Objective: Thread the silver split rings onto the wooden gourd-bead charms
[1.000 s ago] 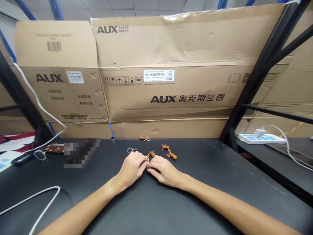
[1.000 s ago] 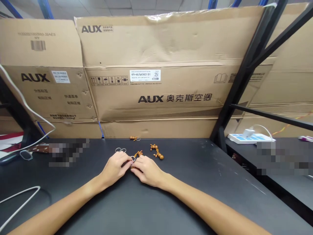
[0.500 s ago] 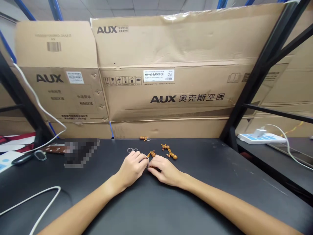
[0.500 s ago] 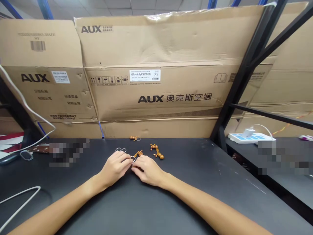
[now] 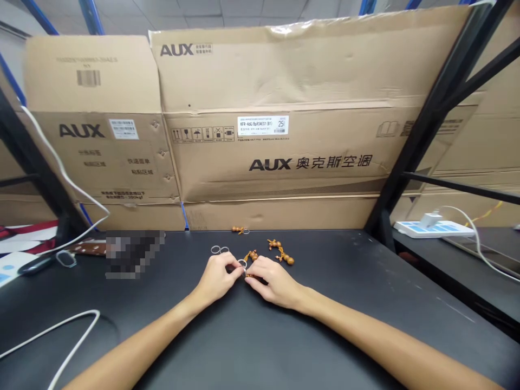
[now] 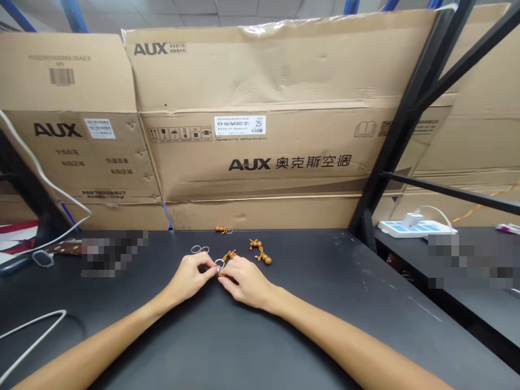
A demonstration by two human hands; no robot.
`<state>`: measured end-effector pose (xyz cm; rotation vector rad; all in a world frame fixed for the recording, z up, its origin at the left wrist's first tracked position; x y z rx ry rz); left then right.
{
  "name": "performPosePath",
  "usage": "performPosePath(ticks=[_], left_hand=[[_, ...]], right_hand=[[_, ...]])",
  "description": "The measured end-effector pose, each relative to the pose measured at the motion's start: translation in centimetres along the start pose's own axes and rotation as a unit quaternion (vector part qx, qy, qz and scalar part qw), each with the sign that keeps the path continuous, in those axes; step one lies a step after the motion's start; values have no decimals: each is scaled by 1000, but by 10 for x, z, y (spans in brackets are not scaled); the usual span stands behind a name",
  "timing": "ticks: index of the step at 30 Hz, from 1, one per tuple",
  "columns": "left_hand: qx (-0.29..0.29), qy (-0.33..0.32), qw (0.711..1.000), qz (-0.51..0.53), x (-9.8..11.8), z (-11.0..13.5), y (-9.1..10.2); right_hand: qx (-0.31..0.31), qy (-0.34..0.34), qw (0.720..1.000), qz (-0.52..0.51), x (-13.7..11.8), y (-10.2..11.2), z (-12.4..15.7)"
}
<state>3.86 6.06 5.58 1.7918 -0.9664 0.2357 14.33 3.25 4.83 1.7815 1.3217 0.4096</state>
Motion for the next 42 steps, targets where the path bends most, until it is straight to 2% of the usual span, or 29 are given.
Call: performPosePath(ticks=[3,5,8,12,15,17,19,22,24,26,29,35,38,42], left_hand=[[-30,34,999,29,-8,0,-6],[-49,29,998,28,-8,0,-11],[-47,-51,996,-50,5,3,-13],[-4,-176,969,-173,26,12,-9],[-13,-233,945,-230,34,17,-12],[-21,-243,943,-229,35,18,-13],[-10,-212,960,-182,32,15,-9],[14,-111,992,-61,19,6,1],[13,-49,999,-1,9,1,4],[17,-15,1000,10,0,-3,9],[30,36,998,-44,-21,-9,19],[-8,112,976,-187,-61,-13,26],[-12,137,962,-236,-68,-12,28],[14,105,952,-288,-63,-11,28]], right_hand=[[-5,30,998,63,-5,0,0],[0,44,995,93,-8,0,1],[4,61,992,110,-12,1,1],[2,60,991,116,-13,0,2],[-8,55,992,114,-12,-2,1],[-18,60,992,107,-13,-3,1],[-24,64,993,99,-13,-4,1],[-34,60,993,100,-12,-5,1],[-44,52,991,117,-9,-5,1],[-45,38,988,140,-4,-4,1],[-27,-12,983,179,12,2,1],[-7,-146,952,270,54,13,9],[-16,-197,935,295,68,15,13],[-11,-226,925,305,70,18,14]])
Point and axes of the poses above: each hand's wrist, its own z-axis away from the middle knuckle, its own y-axis out of the back of the hand, x = y × z, the point moved 9 cm from there along -z, towards the middle knuckle
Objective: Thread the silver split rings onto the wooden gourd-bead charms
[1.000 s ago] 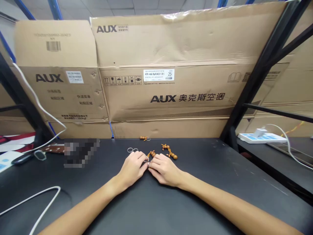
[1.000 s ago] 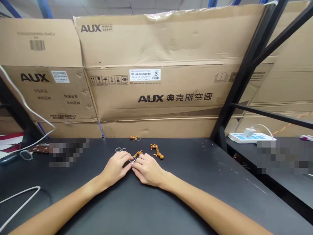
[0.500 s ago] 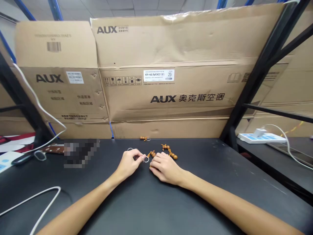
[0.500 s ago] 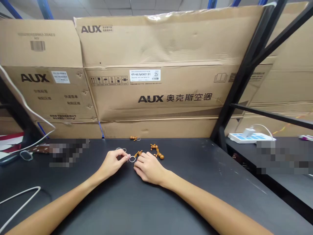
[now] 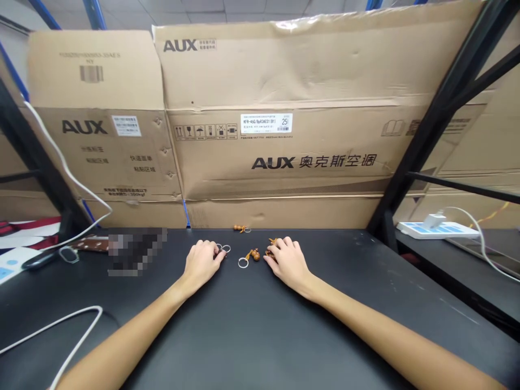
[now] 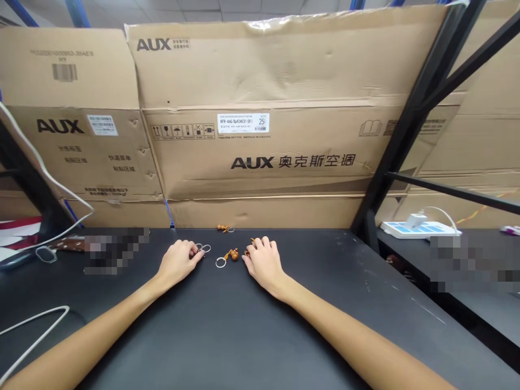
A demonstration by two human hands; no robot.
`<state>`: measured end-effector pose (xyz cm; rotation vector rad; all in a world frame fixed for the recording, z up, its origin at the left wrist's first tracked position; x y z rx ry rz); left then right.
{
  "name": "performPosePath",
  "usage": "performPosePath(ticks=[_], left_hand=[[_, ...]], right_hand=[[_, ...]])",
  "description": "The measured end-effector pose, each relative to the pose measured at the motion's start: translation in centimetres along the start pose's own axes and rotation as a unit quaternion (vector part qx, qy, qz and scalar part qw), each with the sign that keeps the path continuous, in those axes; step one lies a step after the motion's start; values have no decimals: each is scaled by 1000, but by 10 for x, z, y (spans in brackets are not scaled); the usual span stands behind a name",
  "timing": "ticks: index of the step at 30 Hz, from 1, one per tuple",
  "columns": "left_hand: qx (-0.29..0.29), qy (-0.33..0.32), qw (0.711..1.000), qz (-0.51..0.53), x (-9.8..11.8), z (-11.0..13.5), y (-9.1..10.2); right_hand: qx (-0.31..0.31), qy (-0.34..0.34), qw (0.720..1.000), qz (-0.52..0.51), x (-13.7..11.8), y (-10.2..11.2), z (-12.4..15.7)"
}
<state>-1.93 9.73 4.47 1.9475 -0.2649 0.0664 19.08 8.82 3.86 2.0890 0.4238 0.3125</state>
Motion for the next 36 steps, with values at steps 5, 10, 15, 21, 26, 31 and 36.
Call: performPosePath(ticks=[5,10,15,21,26,31,36], left_hand=[[63,-94,994,-1,28,10,9],[43,-227,973,15,66,26,5],[22,-209,978,13,56,20,-3],[6,-169,985,13,31,8,-8],[26,-160,987,14,30,10,-3],[17,-248,965,79,62,24,6],[-30,-315,944,90,82,35,0]], right_hand=[[30,73,995,-68,-22,12,3],[-18,150,980,-133,-42,5,7],[-29,145,974,-172,-40,1,7],[-15,150,967,-203,-40,3,7],[18,148,959,-241,-36,2,8],[29,170,950,-261,-38,4,10],[3,186,944,-271,-44,6,11]])
Point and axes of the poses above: each hand's wrist, its own z-axis away from the middle knuckle, its own y-axis out of the back of the hand, x = y × z, the point moved 9 cm from there along -z, towards the middle knuckle
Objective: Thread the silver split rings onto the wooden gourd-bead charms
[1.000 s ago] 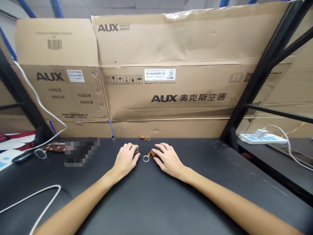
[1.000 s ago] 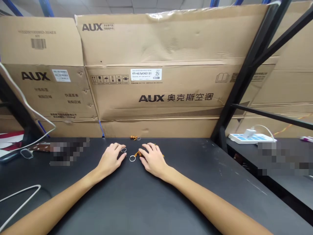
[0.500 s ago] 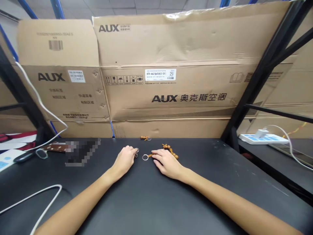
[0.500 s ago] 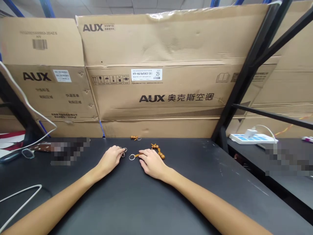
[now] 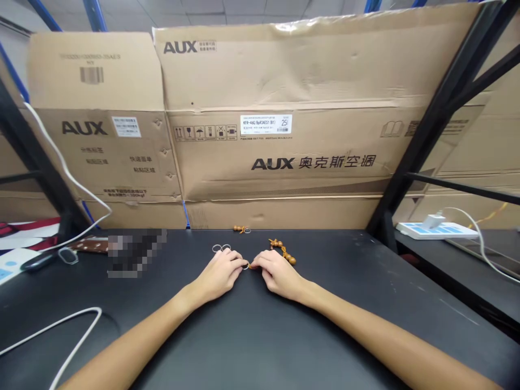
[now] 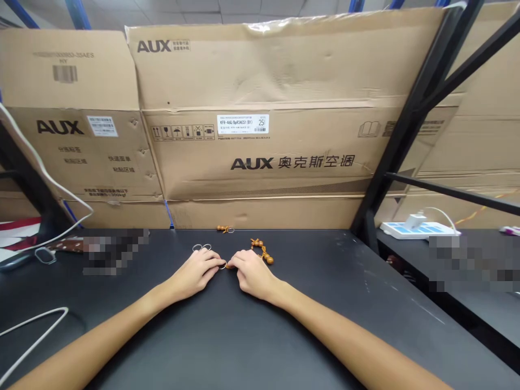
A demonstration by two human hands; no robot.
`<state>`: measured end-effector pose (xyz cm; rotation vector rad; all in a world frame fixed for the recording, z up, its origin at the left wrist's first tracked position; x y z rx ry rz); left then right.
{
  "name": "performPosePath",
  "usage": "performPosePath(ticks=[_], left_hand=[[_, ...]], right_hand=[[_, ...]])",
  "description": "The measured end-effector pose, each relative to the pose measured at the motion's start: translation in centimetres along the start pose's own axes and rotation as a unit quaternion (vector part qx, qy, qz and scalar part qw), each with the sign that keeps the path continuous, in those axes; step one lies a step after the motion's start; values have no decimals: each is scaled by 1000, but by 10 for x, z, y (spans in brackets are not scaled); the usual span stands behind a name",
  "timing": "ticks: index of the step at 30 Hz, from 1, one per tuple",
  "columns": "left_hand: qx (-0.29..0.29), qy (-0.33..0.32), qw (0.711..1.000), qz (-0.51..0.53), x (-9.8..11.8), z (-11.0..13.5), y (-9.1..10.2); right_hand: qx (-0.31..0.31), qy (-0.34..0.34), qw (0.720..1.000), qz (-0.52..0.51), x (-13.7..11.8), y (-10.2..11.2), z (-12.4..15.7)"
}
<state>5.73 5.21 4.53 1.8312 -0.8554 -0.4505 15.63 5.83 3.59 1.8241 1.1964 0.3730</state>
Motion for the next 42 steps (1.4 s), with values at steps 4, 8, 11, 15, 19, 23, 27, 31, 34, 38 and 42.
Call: performPosePath(ticks=[4,8,11,15,19,23,27,31,34,38,42], left_hand=[[-4,-14,1000,-10,6,1,2],[-12,-31,999,7,15,2,4],[-9,-35,999,23,20,3,6],[-5,-21,1000,20,20,3,6],[-2,-15,1000,0,19,2,6],[-3,-52,996,-75,24,3,3],[20,-74,988,-131,28,4,4],[48,-46,990,-127,23,5,7],[76,-15,992,-96,17,5,11],[91,54,994,-36,3,4,14],[65,143,987,37,-17,4,9]], right_hand=[[-10,-10,999,30,-8,2,-2],[-30,-54,996,71,-10,0,-3],[-49,-69,994,73,-10,-3,-2],[-63,-63,994,56,-13,-6,-1],[-53,-61,996,24,-16,-5,-1],[-30,-62,997,-18,-19,-1,-1],[-17,-71,996,-43,-19,0,-1],[-14,-94,993,-65,-12,-2,-1],[-16,-100,993,-62,-12,-3,-1],[-20,-78,996,-31,-22,-3,-1],[-29,-54,998,-20,-29,-5,0]])
Point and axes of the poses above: each hand's wrist, its own z-axis away from the middle knuckle, its own y-axis out of the back of the hand, x = y × z, the point moved 9 cm from there along -z, towards the middle knuckle
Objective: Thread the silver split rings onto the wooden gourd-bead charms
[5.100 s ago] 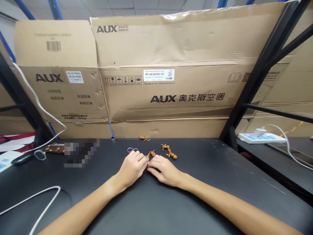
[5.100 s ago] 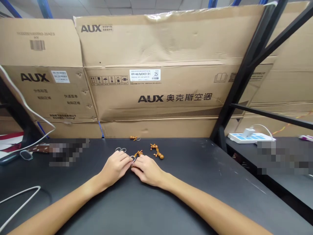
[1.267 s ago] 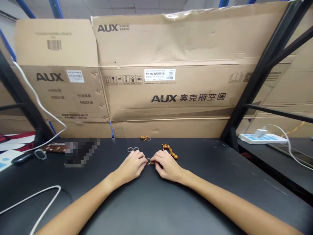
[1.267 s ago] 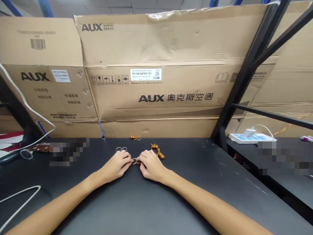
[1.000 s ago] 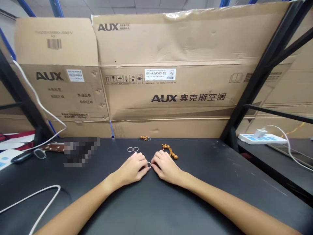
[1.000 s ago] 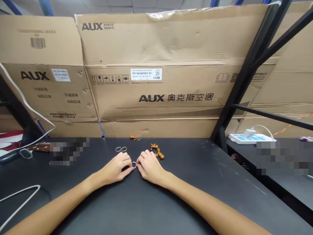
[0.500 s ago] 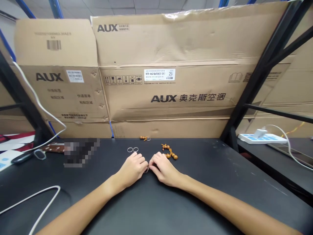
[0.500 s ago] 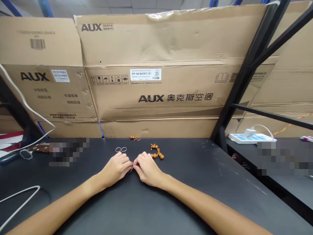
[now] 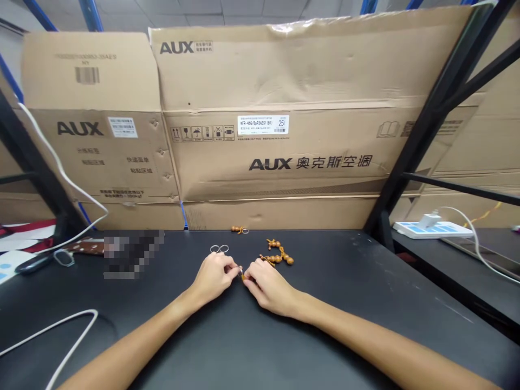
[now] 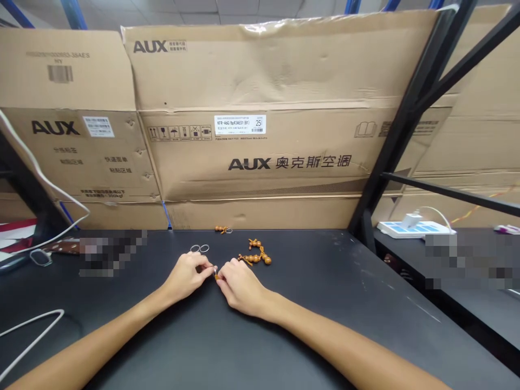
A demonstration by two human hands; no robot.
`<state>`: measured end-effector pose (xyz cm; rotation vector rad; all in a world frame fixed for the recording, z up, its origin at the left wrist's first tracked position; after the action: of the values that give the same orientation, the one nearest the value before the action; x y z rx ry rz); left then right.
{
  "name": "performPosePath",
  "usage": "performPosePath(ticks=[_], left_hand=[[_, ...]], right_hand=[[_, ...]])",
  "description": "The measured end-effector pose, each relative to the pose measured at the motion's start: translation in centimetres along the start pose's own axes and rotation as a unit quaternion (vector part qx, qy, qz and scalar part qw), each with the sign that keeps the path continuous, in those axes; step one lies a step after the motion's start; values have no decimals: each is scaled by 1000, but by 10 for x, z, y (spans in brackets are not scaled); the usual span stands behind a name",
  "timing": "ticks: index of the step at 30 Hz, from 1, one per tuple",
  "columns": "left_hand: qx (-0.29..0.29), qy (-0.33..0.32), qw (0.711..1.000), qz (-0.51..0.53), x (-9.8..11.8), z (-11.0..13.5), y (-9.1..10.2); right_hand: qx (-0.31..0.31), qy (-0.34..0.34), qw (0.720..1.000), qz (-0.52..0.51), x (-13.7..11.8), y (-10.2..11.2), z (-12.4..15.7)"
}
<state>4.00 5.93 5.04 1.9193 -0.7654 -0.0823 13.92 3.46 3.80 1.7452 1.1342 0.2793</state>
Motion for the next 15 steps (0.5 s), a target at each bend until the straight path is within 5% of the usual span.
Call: performPosePath(ticks=[9,15], left_hand=[[-27,-235,962,-139,39,12,-5],[-15,-120,992,-36,23,5,-3]], right_hand=[[2,-6,1000,-19,6,-2,0],[-2,3,999,-32,7,-2,-1]])
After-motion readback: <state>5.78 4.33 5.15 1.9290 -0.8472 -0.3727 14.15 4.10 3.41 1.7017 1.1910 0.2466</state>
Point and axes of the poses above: each hand's wrist, its own z-axis away from the middle knuckle, its own y-axis out of the back of the hand, x = y × z, the point moved 9 cm from there along -z, towards the middle knuckle
